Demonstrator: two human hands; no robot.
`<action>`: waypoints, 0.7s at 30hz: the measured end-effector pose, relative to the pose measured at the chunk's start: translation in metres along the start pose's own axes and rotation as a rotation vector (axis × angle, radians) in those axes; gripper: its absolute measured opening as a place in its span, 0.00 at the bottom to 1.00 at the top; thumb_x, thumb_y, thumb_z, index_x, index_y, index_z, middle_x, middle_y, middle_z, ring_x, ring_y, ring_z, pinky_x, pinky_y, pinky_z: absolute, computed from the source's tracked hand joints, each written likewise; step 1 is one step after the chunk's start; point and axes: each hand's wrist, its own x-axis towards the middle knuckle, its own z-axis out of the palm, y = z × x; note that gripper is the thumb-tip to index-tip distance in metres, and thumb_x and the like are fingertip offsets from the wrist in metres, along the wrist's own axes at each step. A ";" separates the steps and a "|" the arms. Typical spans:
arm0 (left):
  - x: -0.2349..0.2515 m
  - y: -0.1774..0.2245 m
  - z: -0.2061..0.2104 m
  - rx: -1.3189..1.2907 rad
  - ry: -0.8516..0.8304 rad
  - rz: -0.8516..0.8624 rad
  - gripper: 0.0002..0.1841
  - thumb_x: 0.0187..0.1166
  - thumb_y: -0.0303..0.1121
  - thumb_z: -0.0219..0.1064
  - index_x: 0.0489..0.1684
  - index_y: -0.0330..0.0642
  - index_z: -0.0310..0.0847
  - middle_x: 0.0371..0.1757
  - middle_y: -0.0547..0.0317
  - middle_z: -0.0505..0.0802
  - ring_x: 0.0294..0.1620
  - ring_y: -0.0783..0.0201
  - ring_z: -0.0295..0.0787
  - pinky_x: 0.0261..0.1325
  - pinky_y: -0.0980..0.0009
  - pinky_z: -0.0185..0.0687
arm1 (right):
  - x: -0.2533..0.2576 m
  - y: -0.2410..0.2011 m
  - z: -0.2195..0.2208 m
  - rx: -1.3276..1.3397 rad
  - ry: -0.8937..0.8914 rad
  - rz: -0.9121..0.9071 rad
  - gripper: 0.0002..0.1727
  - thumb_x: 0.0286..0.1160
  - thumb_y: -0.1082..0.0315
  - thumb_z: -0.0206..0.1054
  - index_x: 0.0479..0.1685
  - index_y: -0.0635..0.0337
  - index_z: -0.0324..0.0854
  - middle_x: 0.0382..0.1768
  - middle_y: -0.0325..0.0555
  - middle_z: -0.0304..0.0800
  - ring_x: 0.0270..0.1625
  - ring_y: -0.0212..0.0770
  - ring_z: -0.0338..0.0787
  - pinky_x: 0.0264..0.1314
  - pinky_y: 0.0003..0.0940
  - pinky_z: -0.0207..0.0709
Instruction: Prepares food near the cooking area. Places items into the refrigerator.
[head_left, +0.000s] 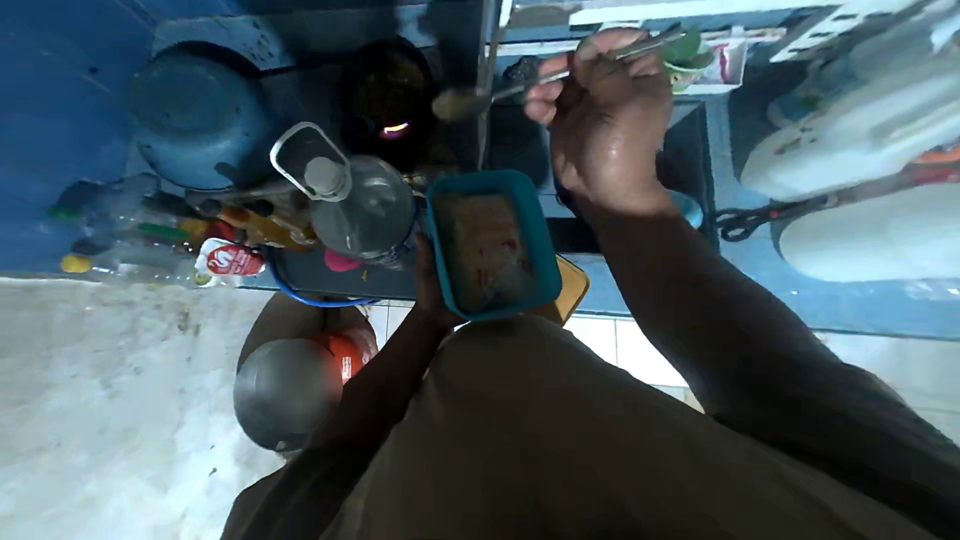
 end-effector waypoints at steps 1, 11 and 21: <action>-0.003 0.002 0.000 0.006 0.001 0.001 0.44 0.70 0.84 0.45 0.68 0.61 0.83 0.60 0.57 0.94 0.60 0.58 0.92 0.58 0.50 0.90 | 0.011 0.007 0.010 0.006 0.026 -0.033 0.04 0.92 0.73 0.50 0.50 0.62 0.68 0.38 0.57 0.92 0.37 0.52 0.96 0.45 0.50 0.94; -0.035 0.021 0.007 -0.003 0.018 0.067 0.39 0.73 0.77 0.56 0.66 0.56 0.85 0.56 0.54 0.95 0.57 0.60 0.93 0.59 0.56 0.91 | 0.105 0.109 0.075 -0.241 0.097 -0.158 0.08 0.90 0.74 0.54 0.57 0.71 0.67 0.46 0.60 0.87 0.46 0.53 0.95 0.53 0.50 0.95; -0.054 0.027 -0.009 -0.104 -0.060 0.070 0.38 0.74 0.75 0.56 0.68 0.54 0.85 0.60 0.53 0.94 0.61 0.59 0.92 0.64 0.55 0.89 | 0.142 0.162 0.081 -0.602 0.085 -0.065 0.12 0.87 0.71 0.57 0.59 0.71 0.72 0.47 0.56 0.90 0.47 0.48 0.97 0.57 0.46 0.95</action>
